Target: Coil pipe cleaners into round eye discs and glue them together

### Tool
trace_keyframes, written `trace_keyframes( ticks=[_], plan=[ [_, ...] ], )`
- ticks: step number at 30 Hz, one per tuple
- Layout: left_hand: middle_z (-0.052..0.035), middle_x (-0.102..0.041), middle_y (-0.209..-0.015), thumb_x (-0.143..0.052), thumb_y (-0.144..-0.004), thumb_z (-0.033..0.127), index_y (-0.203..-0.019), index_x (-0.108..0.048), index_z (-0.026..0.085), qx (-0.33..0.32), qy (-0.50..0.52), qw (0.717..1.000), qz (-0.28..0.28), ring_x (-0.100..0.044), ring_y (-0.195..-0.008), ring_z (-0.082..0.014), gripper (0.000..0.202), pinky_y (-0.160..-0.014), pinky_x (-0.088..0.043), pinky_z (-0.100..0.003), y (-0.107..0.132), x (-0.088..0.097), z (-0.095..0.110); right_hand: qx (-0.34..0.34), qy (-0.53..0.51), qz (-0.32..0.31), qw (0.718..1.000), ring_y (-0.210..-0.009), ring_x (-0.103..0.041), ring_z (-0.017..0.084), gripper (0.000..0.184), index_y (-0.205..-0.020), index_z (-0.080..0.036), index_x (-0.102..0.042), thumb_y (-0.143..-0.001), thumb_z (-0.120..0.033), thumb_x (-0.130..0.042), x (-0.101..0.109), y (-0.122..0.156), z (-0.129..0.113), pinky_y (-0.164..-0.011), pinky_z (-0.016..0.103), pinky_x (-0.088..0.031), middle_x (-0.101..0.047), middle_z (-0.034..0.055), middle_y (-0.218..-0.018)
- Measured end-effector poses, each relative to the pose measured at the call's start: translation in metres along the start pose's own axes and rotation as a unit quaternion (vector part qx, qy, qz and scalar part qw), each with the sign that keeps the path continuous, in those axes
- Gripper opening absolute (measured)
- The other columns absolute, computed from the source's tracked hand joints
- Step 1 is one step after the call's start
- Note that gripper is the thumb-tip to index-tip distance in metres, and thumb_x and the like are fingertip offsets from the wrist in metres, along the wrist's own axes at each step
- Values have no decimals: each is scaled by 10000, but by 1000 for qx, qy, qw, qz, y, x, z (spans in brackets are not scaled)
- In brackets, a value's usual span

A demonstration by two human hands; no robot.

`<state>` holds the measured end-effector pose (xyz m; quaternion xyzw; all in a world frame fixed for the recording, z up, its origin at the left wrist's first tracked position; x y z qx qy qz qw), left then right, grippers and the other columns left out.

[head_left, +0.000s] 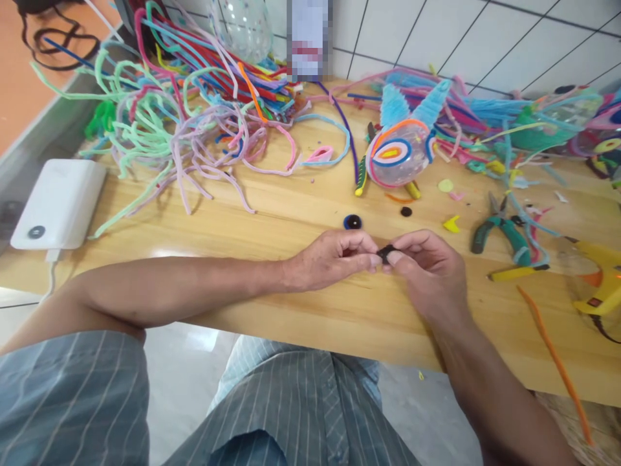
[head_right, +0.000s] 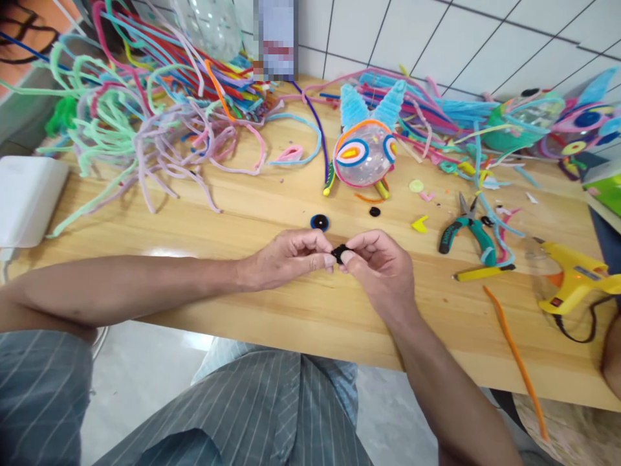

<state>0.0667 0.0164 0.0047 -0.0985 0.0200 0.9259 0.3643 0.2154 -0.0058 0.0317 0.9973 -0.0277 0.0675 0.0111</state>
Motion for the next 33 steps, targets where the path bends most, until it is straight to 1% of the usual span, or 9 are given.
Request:
trace_keyframes(
  ticks=[6, 9, 12, 14, 16, 18, 20, 25, 33],
  plan=[
    [5, -630, -759, -711, -916, 443, -917, -673, 141, 22, -35, 998, 46, -515, -657, -87, 305, -628, -413, -233, 4, 3, 0, 38, 43, 23, 998, -671, -668, 154, 143, -852, -278, -704, -796, -182, -794, -2, 8, -4, -634, 299, -566, -725, -11, -762],
    [-32, -698, -831, -647, -966, 407, -910, -703, 135, 7, -49, 998, 41, -604, -752, -113, 283, -718, -475, -247, 5, 3, 3, 42, 43, 18, 998, -685, -664, 156, 131, -881, -277, -706, -819, -185, -775, -3, 10, 0, -654, 309, -569, -719, -12, -772],
    [-61, -753, -958, -601, -996, 388, -990, -726, 148, -4, -51, 998, 27, -670, -895, -148, 271, -845, -517, -271, 5, 1, 6, 29, 29, 24, 999, -705, -675, 170, 115, -893, -286, -707, -841, -207, -771, -1, 10, 2, -674, 332, -586, -726, -6, -788],
    [-58, -752, -974, -616, -987, 410, -1094, -719, 162, 8, -60, 998, 36, -663, -855, -146, 289, -798, -518, -265, 6, 1, 6, 22, 28, 34, 999, -696, -671, 167, 125, -875, -288, -707, -829, -202, -785, 1, 8, 1, -669, 328, -587, -725, -6, -780],
    [-41, -726, -912, -650, -962, 423, -1142, -703, 164, 27, -76, 995, 55, -598, -724, -120, 320, -682, -478, -245, 7, 2, 5, 14, 26, 38, 999, -685, -666, 158, 142, -852, -286, -708, -809, -187, -801, 2, 6, 1, -662, 311, -583, -721, -11, -769],
    [-18, -679, -815, -660, -950, 412, -1085, -704, 153, 38, -92, 992, 74, -510, -637, -97, 295, -612, -420, -234, 7, 4, 5, 0, 17, 31, 999, -683, -670, 150, 152, -837, -284, -707, -798, -183, -812, 2, 4, 2, -650, 291, -580, -718, -14, -765],
    [-6, -641, -758, -635, -960, 390, -1003, -700, 145, 41, -97, 991, 79, -481, -628, -94, 257, -609, -404, -233, 8, 4, 4, -13, 11, 21, 1000, -690, -679, 148, 155, -838, -283, -707, -795, -188, -822, 1, 3, 5, -646, 280, -581, -717, -12, -773],
    [1, -621, -731, -600, -973, 356, -923, -676, 142, 40, -94, 992, 77, -495, -643, -93, 232, -621, -408, -222, 7, 5, 0, -5, 20, 4, 1000, -720, -701, 145, 164, -873, -275, -711, -795, -199, -834, 0, 3, 8, -681, 272, -599, -727, -7, -805],
    [-22, -687, -797, -622, -972, 362, -897, -674, 134, 11, -97, 993, 69, -554, -684, -91, 245, -667, -442, -216, 4, 8, 5, 26, 28, 1, 999, -658, -693, 137, 144, -866, -258, -689, -801, -197, -802, -3, 1, 6, -627, 263, -580, -723, -19, -745]
  ],
)
Point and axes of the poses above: each hand's wrist, its own y-axis away from the middle knuckle, its own x-axis out of the back of the hand, z = x × y, the point moved 7 cm from there along -y, towards the middle knuckle
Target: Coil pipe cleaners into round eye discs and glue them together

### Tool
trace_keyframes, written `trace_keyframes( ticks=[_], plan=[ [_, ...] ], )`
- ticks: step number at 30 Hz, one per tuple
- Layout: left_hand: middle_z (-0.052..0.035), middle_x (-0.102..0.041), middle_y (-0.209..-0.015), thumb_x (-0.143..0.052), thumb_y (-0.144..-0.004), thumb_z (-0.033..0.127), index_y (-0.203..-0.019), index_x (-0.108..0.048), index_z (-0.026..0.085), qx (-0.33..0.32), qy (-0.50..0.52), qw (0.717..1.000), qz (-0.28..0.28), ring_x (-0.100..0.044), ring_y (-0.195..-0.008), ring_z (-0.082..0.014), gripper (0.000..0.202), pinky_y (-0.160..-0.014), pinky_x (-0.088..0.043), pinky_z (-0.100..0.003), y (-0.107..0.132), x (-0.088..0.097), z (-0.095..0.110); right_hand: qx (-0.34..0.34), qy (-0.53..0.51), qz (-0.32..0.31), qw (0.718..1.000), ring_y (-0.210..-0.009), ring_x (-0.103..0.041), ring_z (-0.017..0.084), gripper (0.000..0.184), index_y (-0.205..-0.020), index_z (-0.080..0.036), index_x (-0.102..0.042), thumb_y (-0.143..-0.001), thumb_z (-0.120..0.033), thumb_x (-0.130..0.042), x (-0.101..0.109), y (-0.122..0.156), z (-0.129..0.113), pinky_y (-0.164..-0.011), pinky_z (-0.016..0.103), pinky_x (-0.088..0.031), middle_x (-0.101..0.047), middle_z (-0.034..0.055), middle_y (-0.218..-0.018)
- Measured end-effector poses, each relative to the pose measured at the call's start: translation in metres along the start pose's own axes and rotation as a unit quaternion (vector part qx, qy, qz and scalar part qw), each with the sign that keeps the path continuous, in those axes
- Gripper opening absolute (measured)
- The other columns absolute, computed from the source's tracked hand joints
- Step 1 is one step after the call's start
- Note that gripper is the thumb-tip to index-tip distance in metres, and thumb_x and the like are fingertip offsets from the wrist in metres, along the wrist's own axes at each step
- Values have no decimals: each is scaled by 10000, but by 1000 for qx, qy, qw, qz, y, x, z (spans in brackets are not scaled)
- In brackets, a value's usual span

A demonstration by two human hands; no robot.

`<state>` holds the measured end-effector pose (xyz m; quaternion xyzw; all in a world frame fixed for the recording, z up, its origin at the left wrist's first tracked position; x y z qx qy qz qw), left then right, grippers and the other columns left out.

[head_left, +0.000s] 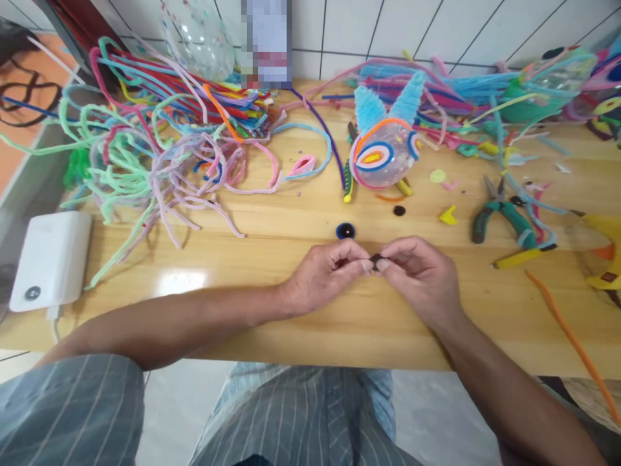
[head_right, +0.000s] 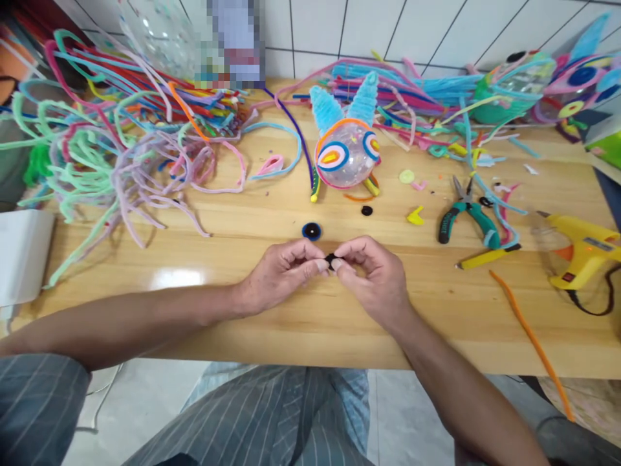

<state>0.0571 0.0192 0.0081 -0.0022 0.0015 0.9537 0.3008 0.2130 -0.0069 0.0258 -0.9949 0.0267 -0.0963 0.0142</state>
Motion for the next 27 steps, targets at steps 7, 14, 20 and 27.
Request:
trace_keyframes(
  ticks=[7, 14, 20, 27],
  plan=[
    [-20, -680, -800, -676, -943, 405, -879, -670, 134, 1, 45, 999, -13, -556, -696, -92, 279, -662, -437, -224, 0, -2, -2, 45, 27, -8, 999, -676, -679, 131, 109, -897, -243, -696, -838, -157, -728, -1, 6, -2, -648, 265, -555, -722, -17, -766],
    [-8, -657, -855, -792, -840, 381, -1028, -636, 146, 44, 58, 997, -12, -483, -655, -80, 339, -607, -388, -228, 1, -3, -7, 29, 22, 29, 999, -708, -714, 128, 121, -893, -242, -681, -849, -138, -727, 7, 8, -15, -652, 239, -579, -738, -12, -814],
    [21, -603, -743, -699, -926, 362, -903, -648, 140, 69, 69, 995, -11, -482, -647, -79, 229, -610, -405, -213, 3, -3, -5, 69, 71, 6, 995, -841, -719, 145, 203, -990, -269, -689, -878, -100, -699, 3, 16, -7, -784, 277, -590, -729, -4, -927],
    [-6, -650, -780, -643, -957, 343, -883, -670, 135, 30, 51, 998, -27, -553, -716, -99, 223, -676, -451, -217, 1, -3, -2, 88, 94, 2, 992, -848, -711, 139, 225, -1012, -272, -694, -883, -88, -704, 2, 18, 0, -787, 271, -587, -715, -4, -951]
  ],
)
Point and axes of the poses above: each hand's wrist, its own y-axis away from the middle knuckle, its own x-axis out of the back of the hand, z = x × y, the point moved 7 cm from there along -y, towards the middle knuckle
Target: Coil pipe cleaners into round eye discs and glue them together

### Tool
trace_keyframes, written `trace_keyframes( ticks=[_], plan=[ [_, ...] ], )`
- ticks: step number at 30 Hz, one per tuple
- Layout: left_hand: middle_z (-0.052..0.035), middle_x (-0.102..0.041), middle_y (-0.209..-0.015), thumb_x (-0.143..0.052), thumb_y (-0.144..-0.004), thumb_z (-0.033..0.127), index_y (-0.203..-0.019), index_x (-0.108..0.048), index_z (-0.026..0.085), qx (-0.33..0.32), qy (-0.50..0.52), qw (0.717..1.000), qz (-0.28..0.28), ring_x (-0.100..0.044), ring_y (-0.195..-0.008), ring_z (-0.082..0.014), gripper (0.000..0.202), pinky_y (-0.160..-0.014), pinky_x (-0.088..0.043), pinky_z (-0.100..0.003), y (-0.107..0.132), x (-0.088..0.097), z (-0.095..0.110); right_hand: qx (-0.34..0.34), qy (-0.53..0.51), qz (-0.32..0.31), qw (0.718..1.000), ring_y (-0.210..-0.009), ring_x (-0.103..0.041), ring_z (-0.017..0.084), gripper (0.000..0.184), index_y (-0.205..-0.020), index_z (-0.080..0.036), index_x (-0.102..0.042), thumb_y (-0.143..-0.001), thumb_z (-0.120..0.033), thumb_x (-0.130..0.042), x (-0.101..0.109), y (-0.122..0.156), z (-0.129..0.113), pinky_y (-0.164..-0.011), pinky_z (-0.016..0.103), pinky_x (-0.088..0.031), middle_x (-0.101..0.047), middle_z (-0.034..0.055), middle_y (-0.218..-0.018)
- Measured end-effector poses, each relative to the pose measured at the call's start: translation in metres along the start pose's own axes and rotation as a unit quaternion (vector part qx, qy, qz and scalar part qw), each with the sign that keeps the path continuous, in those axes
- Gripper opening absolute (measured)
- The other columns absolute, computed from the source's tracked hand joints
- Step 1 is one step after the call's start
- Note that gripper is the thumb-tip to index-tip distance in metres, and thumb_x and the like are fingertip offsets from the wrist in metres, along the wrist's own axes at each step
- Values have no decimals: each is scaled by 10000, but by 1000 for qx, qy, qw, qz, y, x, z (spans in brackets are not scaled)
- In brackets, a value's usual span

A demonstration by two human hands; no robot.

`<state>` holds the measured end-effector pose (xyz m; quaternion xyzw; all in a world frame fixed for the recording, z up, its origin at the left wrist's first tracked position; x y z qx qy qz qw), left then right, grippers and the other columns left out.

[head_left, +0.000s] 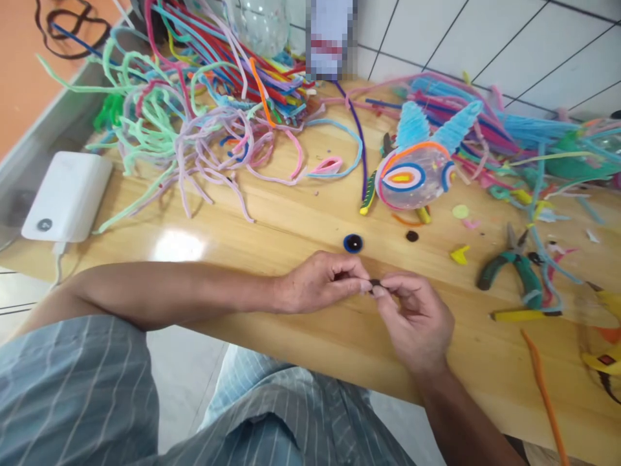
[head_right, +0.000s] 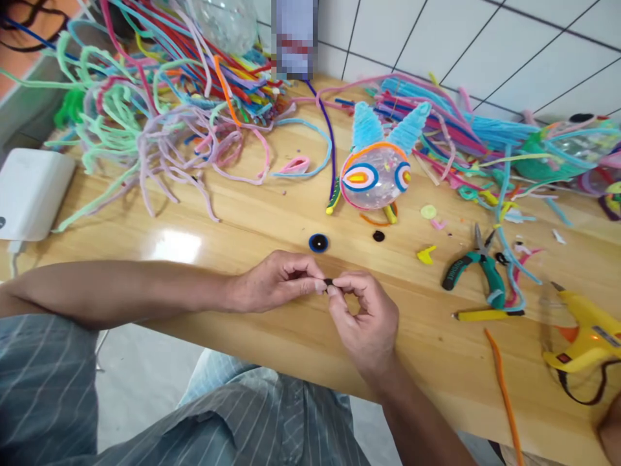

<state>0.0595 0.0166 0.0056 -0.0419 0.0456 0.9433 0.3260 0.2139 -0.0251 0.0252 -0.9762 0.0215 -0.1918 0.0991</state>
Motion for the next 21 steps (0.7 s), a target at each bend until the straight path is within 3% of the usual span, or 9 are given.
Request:
trace_keyframes(
  ticks=[5, 10, 16, 21],
  plan=[
    [20, -570, -748, -643, -953, 382, -871, -613, 140, -12, 30, 999, 8, -483, -674, -84, 257, -635, -404, -215, -2, 0, -3, -35, -25, 0, 999, -770, -731, 128, 159, -997, -256, -711, -883, -147, -732, 1, -6, -3, -732, 249, -600, -756, -8, -863],
    [48, -484, -699, -651, -943, 473, -861, -587, 147, -8, 57, 998, 35, -383, -610, -69, 342, -566, -305, -217, -4, 6, -5, -82, -96, 3, 992, -757, -766, 166, 209, -1063, -237, -705, -860, -238, -754, -1, -13, -3, -722, 311, -636, -808, 29, -914],
    [26, -588, -765, -642, -933, 524, -888, -567, 165, 5, 75, 994, 79, -402, -551, -54, 370, -522, -319, -217, -8, 12, -8, -74, -89, 47, 992, -704, -747, 164, 152, -949, -239, -689, -824, -217, -771, 2, -19, -1, -678, 320, -625, -777, 0, -849],
    [34, -565, -730, -640, -945, 527, -902, -588, 159, 15, 67, 996, 64, -409, -553, -54, 375, -523, -322, -209, -6, 8, -9, -74, -80, 37, 993, -643, -741, 169, 112, -906, -233, -679, -843, -245, -771, 0, -19, -2, -652, 321, -621, -762, -9, -720]
  ],
)
Point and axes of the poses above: each hand's wrist, its own y-axis away from the middle knuckle, its own x-axis out of the back of the hand, z = x × y, the point moved 7 cm from there along -y, towards the middle knuckle
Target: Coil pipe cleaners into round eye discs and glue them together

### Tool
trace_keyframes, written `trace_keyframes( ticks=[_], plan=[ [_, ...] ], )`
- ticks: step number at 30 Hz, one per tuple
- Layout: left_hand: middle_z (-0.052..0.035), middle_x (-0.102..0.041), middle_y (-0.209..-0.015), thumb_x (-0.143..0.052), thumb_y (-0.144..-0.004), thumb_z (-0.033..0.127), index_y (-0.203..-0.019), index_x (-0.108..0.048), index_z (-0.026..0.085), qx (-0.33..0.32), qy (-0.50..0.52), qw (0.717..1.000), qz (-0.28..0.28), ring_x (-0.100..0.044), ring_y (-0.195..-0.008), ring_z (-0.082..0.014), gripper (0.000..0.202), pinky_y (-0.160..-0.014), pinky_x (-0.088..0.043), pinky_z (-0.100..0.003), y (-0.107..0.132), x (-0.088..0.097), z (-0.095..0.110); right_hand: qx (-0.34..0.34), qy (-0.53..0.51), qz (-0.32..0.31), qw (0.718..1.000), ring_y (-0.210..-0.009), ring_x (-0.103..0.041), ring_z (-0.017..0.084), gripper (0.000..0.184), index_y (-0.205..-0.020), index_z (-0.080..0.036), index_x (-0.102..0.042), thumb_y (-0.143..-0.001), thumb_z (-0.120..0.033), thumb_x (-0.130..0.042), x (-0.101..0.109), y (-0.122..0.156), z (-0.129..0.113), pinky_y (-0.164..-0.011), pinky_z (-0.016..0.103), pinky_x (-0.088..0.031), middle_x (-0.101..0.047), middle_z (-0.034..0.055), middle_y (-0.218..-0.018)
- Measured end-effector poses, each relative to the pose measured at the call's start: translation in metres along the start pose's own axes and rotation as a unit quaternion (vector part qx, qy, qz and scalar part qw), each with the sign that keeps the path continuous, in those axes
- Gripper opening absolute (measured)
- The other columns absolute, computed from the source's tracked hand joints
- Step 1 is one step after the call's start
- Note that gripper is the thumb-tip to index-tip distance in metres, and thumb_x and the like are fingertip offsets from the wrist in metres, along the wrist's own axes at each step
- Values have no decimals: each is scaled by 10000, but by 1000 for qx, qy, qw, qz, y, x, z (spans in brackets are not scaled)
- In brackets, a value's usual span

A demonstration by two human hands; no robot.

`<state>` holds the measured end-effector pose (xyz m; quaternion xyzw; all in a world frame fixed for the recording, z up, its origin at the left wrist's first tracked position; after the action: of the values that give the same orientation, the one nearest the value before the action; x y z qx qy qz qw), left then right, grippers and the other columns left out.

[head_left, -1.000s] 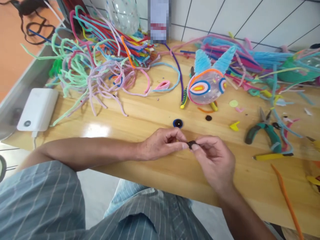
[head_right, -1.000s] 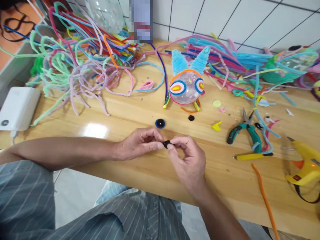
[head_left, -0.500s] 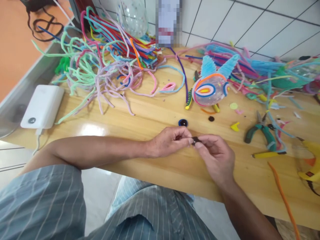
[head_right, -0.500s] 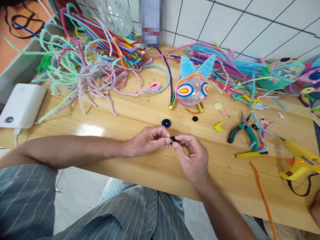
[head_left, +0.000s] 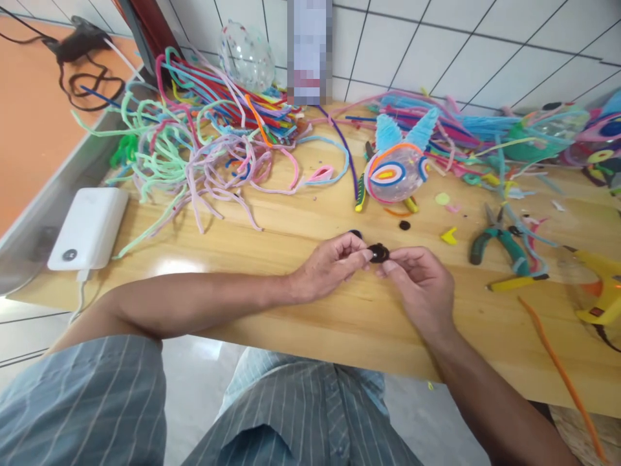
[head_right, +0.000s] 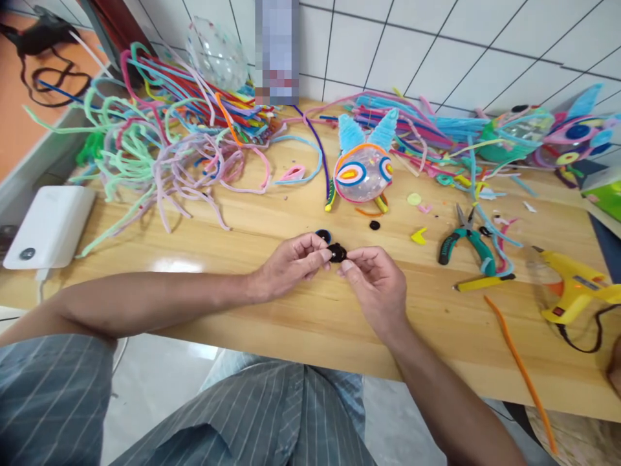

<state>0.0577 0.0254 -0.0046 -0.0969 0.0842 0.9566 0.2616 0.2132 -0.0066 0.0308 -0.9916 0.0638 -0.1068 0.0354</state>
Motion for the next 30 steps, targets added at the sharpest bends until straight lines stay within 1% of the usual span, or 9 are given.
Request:
trace_keyframes(
  ticks=[4, 8, 14, 19, 26, 30],
  plan=[
    [43, -536, -699, -644, -944, 531, -897, -593, 157, 14, -12, 1000, -3, -390, -550, -58, 381, -522, -316, -214, 2, 0, 0, -9, -19, -11, 1000, -630, -744, 164, 108, -896, -233, -676, -844, -221, -769, -1, 0, 2, -648, 312, -619, -759, -17, -716],
    [34, -554, -720, -669, -930, 518, -878, -596, 150, 2, -17, 1000, -16, -411, -588, -63, 379, -561, -336, -221, 2, -2, 4, -17, -46, -17, 999, -625, -743, 158, 102, -895, -239, -677, -841, -197, -753, -2, -1, 5, -636, 295, -609, -753, -25, -717],
    [26, -574, -744, -656, -952, 467, -891, -601, 150, 1, -23, 999, -25, -414, -606, -68, 327, -585, -341, -229, 3, -3, 3, -34, -35, -9, 999, -627, -726, 157, 123, -893, -237, -675, -819, -237, -773, -2, -1, 7, -624, 302, -612, -751, -20, -730],
    [22, -572, -761, -666, -938, 467, -876, -599, 150, -19, -28, 999, -24, -429, -643, -77, 330, -636, -377, -238, 3, -4, 7, -25, -32, -13, 999, -616, -734, 159, 97, -890, -243, -686, -830, -230, -761, -2, -1, 6, -622, 305, -620, -753, -25, -709],
    [-13, -621, -830, -645, -955, 452, -908, -621, 147, -45, -53, 997, -26, -521, -742, -105, 309, -711, -414, -259, 4, -4, 4, -32, -27, -1, 999, -606, -729, 165, 90, -866, -252, -699, -816, -238, -773, -2, 0, 7, -625, 321, -631, -759, -23, -699],
    [-17, -635, -834, -638, -965, 435, -913, -632, 142, -60, -63, 996, -33, -517, -729, -100, 298, -696, -410, -255, 4, -5, 4, -36, -26, 2, 999, -612, -726, 162, 84, -853, -253, -706, -811, -225, -774, -1, 0, 7, -624, 314, -626, -760, -21, -710]
  ],
)
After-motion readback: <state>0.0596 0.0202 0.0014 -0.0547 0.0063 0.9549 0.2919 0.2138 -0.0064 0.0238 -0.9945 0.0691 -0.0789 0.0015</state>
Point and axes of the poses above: each hand's wrist, its own y-axis away from the middle knuckle, its own x-axis out of the back of the hand, z = x × y, the point moved 7 cm from there along -y, towards the middle knuckle
